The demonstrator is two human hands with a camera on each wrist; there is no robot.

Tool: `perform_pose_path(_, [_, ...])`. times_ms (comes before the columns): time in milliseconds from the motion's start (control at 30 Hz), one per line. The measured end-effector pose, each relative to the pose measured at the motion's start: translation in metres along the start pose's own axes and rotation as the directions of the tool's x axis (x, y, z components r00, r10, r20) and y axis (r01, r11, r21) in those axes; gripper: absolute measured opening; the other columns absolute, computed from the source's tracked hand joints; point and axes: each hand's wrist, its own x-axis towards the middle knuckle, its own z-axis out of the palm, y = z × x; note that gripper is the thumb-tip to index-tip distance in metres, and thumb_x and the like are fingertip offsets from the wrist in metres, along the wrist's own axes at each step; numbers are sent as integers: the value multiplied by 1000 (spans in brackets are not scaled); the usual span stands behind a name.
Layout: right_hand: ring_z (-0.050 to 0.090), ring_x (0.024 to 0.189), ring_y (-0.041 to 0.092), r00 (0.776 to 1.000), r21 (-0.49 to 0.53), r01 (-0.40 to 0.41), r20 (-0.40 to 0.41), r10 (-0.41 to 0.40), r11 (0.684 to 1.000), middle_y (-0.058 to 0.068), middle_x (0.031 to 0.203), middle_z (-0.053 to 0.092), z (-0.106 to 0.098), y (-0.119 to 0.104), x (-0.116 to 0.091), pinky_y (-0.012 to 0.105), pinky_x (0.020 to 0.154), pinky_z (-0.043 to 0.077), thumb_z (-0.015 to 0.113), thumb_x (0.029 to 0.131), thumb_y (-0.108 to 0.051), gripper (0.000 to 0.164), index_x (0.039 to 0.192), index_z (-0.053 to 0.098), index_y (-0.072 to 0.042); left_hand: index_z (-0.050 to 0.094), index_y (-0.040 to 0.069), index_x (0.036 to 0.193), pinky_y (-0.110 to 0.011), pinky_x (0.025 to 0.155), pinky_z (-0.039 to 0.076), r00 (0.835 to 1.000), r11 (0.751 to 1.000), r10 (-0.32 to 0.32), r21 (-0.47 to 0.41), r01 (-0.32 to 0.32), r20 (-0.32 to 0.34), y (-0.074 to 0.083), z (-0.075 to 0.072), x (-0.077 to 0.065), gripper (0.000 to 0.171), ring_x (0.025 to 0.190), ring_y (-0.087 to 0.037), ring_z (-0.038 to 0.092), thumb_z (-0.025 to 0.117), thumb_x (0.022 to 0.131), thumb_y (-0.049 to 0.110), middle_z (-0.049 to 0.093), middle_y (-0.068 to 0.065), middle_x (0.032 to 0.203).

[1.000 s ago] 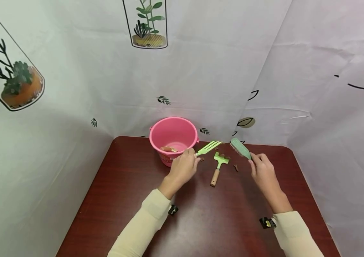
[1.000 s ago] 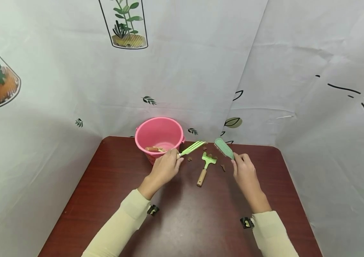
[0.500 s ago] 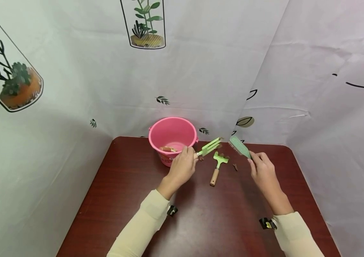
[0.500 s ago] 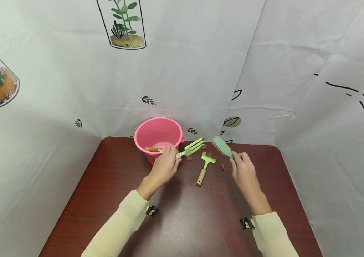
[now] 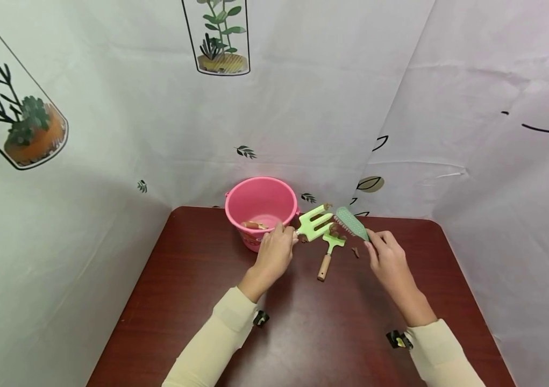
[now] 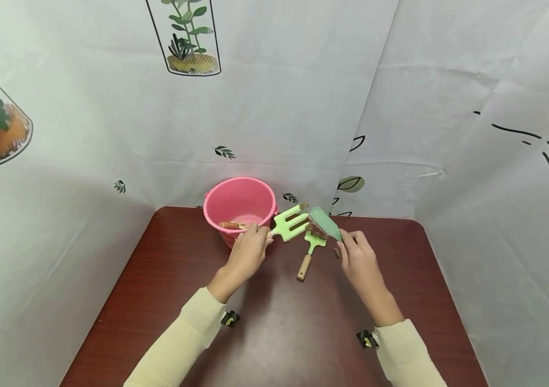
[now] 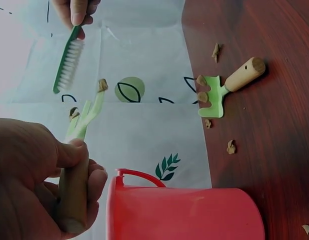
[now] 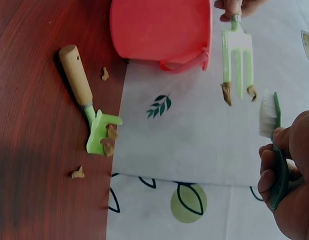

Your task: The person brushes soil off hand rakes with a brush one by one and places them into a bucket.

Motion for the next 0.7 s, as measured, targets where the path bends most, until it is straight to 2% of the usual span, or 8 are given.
perform_pose_path(267, [60, 72, 24, 994, -26, 17, 104, -14, 1000, 21, 96, 58, 7, -18, 0, 38, 58, 54, 73, 90, 5, 32, 121, 68, 12, 65, 7, 94, -42, 70, 52, 1000, 997, -9, 77, 11, -29, 2, 6, 2, 14, 83, -29, 70, 63, 102, 18, 69, -9, 88])
perform_pose_path(533, [60, 72, 24, 993, -36, 13, 115, -9, 999, 21, 94, 58, 18, -36, 1, 38, 59, 54, 74, 89, 6, 30, 119, 68, 11, 65, 6, 97, -43, 68, 51, 1000, 994, -11, 112, 14, -21, 7, 9, 5, 18, 82, -31, 69, 55, 105, 20, 68, -10, 85])
perform_pose_path(700, [61, 72, 24, 989, -39, 9, 149, -3, 999, 20, 94, 58, 20, -46, 5, 37, 59, 55, 74, 89, 5, 31, 119, 68, 12, 64, 5, 93, -43, 66, 51, 1000, 993, -1, 122, 3, -16, 8, 12, 7, 20, 79, -31, 69, 60, 104, 22, 68, -11, 83])
